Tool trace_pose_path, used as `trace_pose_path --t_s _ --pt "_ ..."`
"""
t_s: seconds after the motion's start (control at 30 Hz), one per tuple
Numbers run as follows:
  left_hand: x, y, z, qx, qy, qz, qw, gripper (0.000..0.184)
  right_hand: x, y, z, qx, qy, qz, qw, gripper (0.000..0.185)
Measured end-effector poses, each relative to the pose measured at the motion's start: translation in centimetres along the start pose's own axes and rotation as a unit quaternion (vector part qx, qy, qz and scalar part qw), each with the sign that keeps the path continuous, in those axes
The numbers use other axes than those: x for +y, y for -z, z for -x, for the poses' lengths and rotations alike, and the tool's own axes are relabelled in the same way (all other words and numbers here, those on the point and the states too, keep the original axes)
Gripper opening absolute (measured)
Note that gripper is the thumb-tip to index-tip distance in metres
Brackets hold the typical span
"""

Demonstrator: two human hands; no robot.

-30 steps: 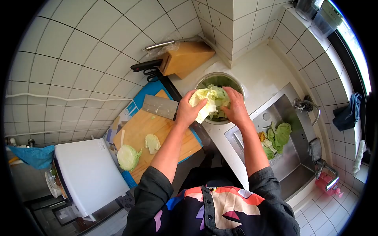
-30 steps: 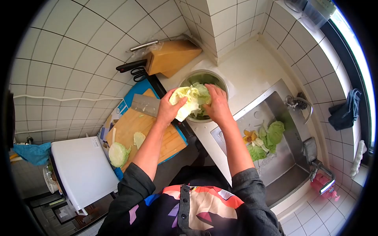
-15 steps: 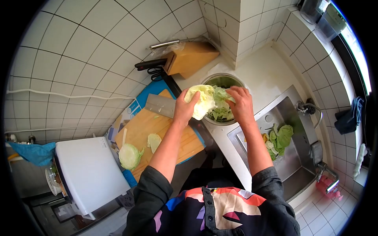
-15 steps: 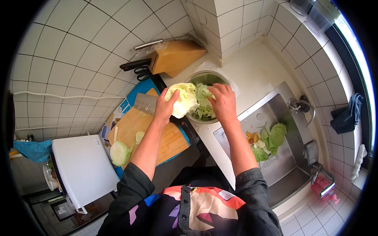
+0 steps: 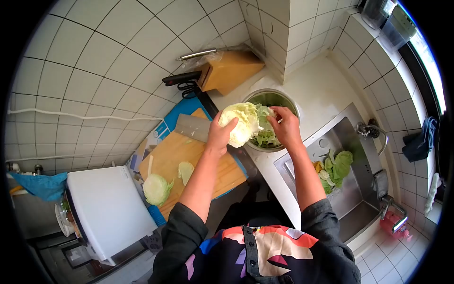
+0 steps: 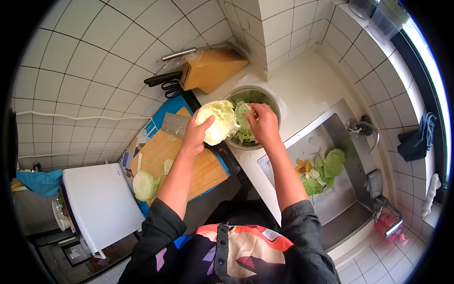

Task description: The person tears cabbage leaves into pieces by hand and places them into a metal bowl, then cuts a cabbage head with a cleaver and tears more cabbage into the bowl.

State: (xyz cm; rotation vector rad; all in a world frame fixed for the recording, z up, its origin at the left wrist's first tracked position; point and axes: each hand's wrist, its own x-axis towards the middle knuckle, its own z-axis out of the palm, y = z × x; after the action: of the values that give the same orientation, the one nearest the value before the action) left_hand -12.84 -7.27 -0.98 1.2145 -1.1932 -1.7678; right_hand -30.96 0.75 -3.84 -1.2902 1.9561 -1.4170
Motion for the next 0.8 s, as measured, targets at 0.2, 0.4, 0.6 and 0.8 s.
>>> trace_pose_path --t_s 0.2,0.4,0.6,0.8 --pt "0.6 0.0 0.4 -0.056 0.050 0.007 0.997 0.030 -1.3 0.0 -1.0 0.016 0.087 0.044 0.995 0.028" --pt "1.2 0.4 0.6 -0.172 0.097 0.044 0.979 0.037 -1.4 0.0 -1.9 -0.240 -0.053 -0.229 0.942 0.030" --pt "1.2 0.4 0.9 -0.240 0.152 0.149 0.947 0.037 -0.1 -2.5 -0.3 -0.212 -0.193 -0.538 0.793 0.027" --pt "1.2 0.5 0.8 -0.246 0.164 0.160 0.942 0.038 0.2 -3.3 0.5 -0.176 -0.222 -0.612 0.738 0.028"
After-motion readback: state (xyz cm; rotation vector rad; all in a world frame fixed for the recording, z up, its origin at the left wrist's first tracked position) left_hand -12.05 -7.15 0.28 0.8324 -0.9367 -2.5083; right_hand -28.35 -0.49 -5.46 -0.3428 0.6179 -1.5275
